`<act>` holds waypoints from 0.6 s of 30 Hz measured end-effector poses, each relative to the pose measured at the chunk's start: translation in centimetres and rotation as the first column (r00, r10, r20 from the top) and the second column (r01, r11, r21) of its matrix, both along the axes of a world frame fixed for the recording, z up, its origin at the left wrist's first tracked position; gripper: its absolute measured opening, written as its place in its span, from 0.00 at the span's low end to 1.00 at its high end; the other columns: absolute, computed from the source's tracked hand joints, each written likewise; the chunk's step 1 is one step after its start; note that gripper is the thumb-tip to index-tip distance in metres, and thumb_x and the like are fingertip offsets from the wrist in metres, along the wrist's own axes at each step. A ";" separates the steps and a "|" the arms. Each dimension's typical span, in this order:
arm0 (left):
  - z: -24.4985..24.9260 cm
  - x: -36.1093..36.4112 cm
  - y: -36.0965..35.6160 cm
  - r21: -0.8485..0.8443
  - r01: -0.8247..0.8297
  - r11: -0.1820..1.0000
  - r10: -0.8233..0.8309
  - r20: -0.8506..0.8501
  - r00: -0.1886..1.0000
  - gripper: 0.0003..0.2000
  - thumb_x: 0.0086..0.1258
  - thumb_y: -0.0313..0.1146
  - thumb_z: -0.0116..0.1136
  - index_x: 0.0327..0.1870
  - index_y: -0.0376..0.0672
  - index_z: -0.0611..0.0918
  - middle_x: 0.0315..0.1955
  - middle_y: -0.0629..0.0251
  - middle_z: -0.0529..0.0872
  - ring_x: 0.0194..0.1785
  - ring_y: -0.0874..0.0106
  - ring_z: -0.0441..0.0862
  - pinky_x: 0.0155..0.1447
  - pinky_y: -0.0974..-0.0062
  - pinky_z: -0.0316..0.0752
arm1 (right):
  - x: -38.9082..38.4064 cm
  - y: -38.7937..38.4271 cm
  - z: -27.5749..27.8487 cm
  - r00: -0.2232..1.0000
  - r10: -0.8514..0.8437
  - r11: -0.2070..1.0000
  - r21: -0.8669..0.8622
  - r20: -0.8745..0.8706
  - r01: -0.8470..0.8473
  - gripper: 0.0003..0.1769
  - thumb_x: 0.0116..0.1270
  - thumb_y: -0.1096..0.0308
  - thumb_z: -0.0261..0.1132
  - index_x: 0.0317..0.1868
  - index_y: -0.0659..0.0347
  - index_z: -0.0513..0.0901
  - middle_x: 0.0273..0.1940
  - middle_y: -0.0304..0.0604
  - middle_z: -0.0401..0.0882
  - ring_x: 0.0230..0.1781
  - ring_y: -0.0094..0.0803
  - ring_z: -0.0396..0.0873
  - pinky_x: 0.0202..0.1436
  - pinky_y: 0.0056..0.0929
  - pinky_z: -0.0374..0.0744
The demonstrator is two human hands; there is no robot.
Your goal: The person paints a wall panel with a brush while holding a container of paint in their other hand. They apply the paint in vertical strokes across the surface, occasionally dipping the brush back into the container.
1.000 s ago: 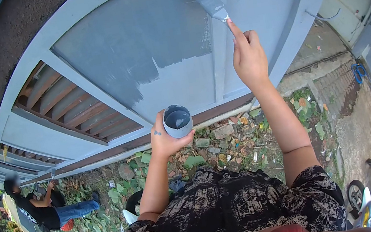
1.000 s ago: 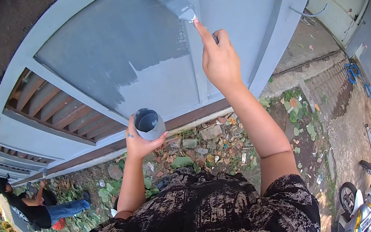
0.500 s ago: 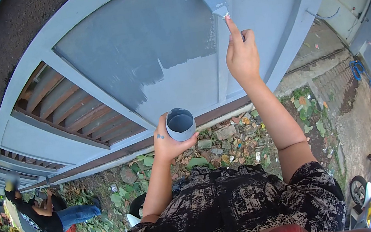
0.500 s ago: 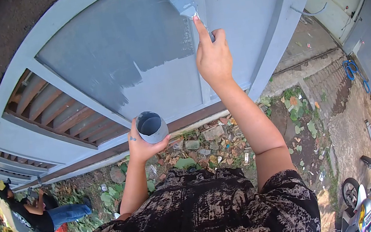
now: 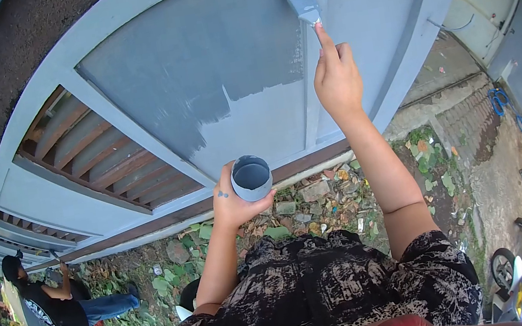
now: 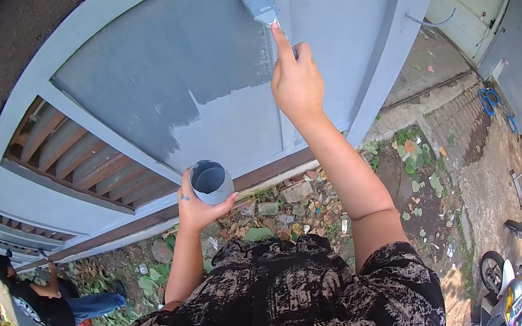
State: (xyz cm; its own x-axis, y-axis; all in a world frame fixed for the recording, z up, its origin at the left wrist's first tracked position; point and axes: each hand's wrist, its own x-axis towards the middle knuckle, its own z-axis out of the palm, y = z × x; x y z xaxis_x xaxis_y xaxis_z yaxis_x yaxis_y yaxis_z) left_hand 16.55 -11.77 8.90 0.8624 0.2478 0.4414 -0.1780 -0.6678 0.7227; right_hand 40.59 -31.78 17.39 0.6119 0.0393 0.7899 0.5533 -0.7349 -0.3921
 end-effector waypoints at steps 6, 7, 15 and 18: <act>-0.2 0.2 0.0 -0.004 -0.001 1.000 0.001 -0.013 1.000 0.42 0.48 0.46 0.90 0.63 0.39 0.78 0.49 0.52 0.94 0.55 0.58 0.95 0.58 0.60 0.89 | -2.0 -0.3 -0.7 1.000 0.013 1.000 0.016 -0.003 -0.013 0.34 0.81 0.74 0.62 0.83 0.41 0.74 0.41 0.48 0.75 0.33 0.47 0.81 0.36 0.46 0.80; -0.2 0.2 0.0 -0.012 0.002 1.000 -0.002 -0.009 1.000 0.42 0.48 0.46 0.90 0.63 0.39 0.78 0.49 0.52 0.94 0.55 0.58 0.95 0.58 0.60 0.89 | -2.4 -0.3 -0.5 0.999 0.032 0.999 0.042 0.012 -0.032 0.34 0.81 0.74 0.62 0.83 0.42 0.73 0.41 0.48 0.75 0.33 0.47 0.81 0.36 0.46 0.80; -0.3 0.3 -0.5 -0.025 0.001 1.000 -0.002 -0.041 0.999 0.43 0.48 0.48 0.90 0.64 0.39 0.78 0.50 0.52 0.94 0.55 0.58 0.95 0.58 0.60 0.89 | -2.4 1.4 0.2 0.999 0.051 0.994 0.099 -0.006 -0.051 0.38 0.75 0.74 0.65 0.84 0.40 0.72 0.44 0.52 0.75 0.33 0.51 0.82 0.34 0.49 0.82; -0.5 0.3 -0.6 -0.031 0.003 1.000 -0.004 -0.041 0.999 0.43 0.48 0.48 0.90 0.63 0.39 0.78 0.50 0.52 0.94 0.55 0.58 0.95 0.58 0.60 0.89 | -2.6 1.9 0.4 0.997 0.073 0.993 0.088 0.002 -0.073 0.39 0.75 0.75 0.64 0.84 0.40 0.72 0.44 0.52 0.75 0.33 0.51 0.82 0.34 0.49 0.82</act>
State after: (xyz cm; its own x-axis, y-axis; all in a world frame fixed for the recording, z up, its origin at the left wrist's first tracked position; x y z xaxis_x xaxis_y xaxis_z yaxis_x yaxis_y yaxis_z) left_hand 16.89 -12.34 8.45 0.8807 0.2576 0.3975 -0.1499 -0.6445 0.7497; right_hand 37.96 -29.89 17.75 0.6106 0.0142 0.7918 0.6038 -0.6553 -0.4539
